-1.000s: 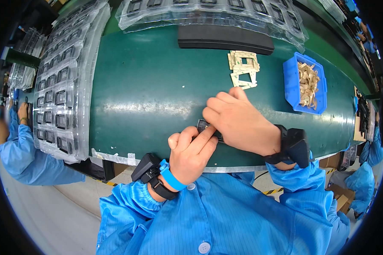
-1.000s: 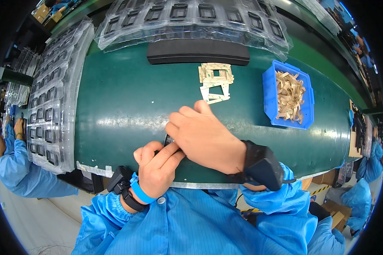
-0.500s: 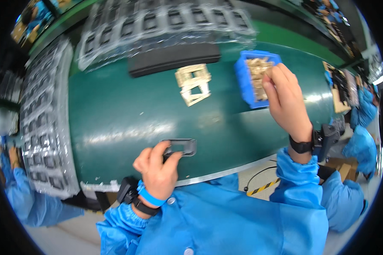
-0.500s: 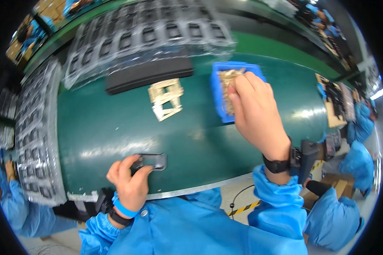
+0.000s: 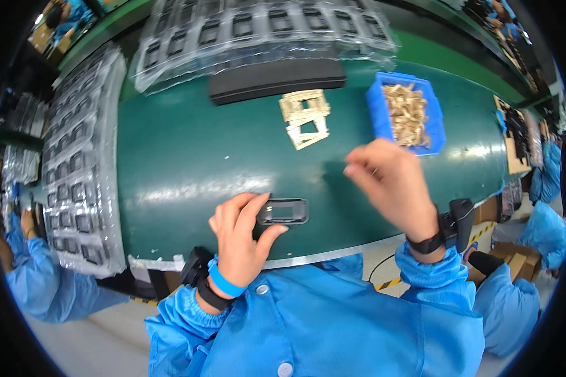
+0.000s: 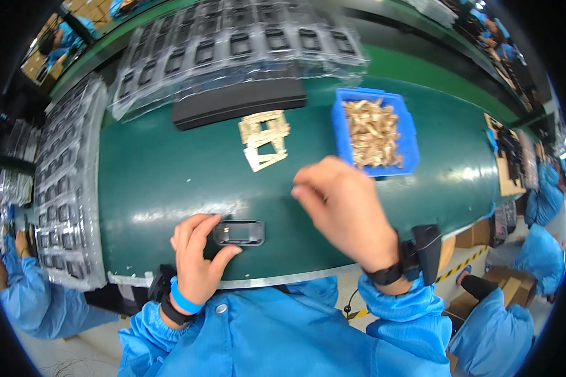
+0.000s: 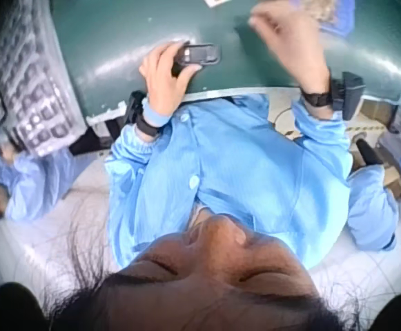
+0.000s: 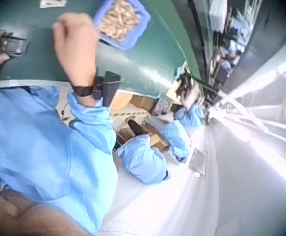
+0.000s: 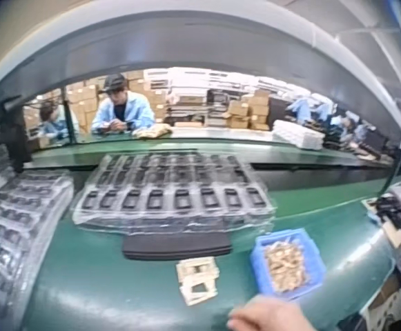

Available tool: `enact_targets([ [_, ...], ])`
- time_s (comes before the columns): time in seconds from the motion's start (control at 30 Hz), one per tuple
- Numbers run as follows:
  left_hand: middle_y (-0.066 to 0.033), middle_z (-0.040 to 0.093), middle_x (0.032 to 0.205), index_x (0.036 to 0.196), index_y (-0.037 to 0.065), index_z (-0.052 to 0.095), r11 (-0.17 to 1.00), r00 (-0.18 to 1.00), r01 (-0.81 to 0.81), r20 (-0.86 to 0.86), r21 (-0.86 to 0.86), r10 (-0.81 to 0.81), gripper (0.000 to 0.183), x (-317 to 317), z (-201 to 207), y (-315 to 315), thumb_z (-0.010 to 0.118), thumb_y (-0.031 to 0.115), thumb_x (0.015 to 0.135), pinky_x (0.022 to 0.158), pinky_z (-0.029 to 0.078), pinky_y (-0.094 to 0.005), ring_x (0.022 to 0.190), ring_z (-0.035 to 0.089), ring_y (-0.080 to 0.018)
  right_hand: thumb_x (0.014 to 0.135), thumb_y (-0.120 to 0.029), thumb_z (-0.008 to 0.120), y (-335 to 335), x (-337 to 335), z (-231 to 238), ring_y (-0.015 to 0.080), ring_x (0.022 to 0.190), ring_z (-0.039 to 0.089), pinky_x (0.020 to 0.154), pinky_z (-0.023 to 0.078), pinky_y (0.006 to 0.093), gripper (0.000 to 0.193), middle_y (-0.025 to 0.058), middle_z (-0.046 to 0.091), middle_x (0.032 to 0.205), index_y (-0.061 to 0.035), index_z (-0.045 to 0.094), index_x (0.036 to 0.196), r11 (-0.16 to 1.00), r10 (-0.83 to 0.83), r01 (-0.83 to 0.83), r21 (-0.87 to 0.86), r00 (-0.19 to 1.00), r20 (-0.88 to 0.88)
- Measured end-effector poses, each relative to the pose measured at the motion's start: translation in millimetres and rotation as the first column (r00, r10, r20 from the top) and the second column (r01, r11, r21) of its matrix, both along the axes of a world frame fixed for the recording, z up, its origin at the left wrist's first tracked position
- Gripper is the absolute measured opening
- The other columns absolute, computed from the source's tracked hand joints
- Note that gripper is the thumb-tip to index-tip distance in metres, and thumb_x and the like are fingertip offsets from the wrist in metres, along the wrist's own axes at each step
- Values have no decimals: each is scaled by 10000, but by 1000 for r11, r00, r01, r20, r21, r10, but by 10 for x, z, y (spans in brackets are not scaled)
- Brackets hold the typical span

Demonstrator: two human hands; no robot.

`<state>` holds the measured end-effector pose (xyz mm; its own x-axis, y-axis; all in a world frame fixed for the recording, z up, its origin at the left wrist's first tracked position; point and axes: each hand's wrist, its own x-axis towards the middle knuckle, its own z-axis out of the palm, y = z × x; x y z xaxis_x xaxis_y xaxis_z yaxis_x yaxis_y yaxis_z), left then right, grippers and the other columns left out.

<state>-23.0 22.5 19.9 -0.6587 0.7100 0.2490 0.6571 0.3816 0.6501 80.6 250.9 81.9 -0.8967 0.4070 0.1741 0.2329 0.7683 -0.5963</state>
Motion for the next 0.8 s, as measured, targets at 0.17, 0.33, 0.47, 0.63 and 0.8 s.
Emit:
enact_targets([
  [0.17,-89,587,1095,1110,56,657,999,999,-39,26,0,39,356,-87,-65,71,752,100,769,909,365,-369,1029,526,-274,815,-113,704,-438,-153,-365,343,794,630,692,517,418,160,128,619,871,-31,677,949,976,165,-161,-145,986,20],
  [0.33,-56,561,972,914,80,697,999,998,-38,-51,5,38,147,-99,-103,185,736,68,773,831,361,-356,907,511,-245,822,-115,689,-607,-261,-547,331,777,617,686,515,416,105,116,572,845,-39,664,891,971,217,-221,-91,975,-47],
  [0.47,-43,560,922,830,77,697,998,997,-66,-27,20,67,82,-128,-98,190,745,74,764,816,370,-356,876,510,-245,826,-101,672,-621,-278,-574,329,755,609,675,511,423,69,119,558,823,-39,646,840,977,209,-209,-50,978,-14],
  [0.63,-49,568,908,839,73,698,996,996,-84,34,0,84,64,-207,-65,142,732,76,785,837,387,-358,880,521,-250,833,-87,646,-615,-262,-504,346,742,606,659,507,444,68,134,563,812,-28,626,808,986,156,-152,-62,986,64],
  [0.8,-61,574,866,881,69,673,957,968,-236,125,166,217,108,-166,-54,158,732,106,798,812,393,-366,831,534,-254,842,-103,636,-655,-229,-480,363,711,617,631,500,455,97,162,603,767,-13,617,812,987,54,-39,-157,994,90],
])
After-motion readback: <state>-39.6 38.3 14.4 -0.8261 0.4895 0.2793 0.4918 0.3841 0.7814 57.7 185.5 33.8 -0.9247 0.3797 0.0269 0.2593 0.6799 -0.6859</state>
